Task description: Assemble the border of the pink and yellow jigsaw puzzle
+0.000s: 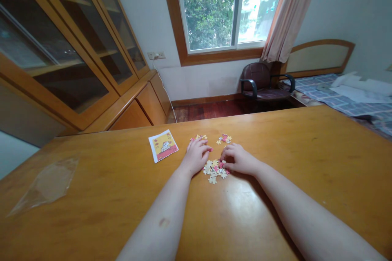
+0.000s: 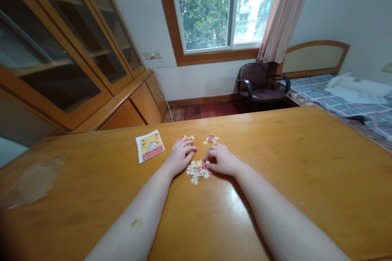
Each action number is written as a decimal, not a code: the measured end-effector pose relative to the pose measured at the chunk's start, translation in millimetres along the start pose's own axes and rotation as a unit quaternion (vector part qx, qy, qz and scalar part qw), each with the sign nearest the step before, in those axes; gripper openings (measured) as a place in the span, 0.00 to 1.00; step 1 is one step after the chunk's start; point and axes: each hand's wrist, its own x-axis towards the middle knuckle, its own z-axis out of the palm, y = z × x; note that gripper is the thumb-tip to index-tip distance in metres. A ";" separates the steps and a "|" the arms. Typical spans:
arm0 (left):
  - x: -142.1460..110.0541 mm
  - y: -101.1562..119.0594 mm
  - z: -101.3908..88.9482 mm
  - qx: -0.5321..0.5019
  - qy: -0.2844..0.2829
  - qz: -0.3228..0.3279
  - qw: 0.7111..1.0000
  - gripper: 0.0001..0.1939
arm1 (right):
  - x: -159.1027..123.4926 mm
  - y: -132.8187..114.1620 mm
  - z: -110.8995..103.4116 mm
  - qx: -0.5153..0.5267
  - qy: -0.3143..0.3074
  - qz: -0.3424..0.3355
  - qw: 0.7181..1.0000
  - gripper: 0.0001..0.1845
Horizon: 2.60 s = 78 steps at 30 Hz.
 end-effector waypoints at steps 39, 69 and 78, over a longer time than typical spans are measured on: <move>-6.1 12.1 -6.5 -0.026 -0.133 0.055 0.989 0.16 | 3.6 20.5 8.6 0.006 0.080 0.081 0.993 0.03; -0.3 3.7 -3.7 -0.002 -0.042 0.010 0.999 0.15 | 0.3 5.7 0.3 -0.019 -0.013 -0.018 1.000 0.06; -2.5 7.6 -6.3 -0.026 -0.090 0.073 0.993 0.18 | 2.9 7.1 2.3 -0.022 0.048 0.022 0.998 0.04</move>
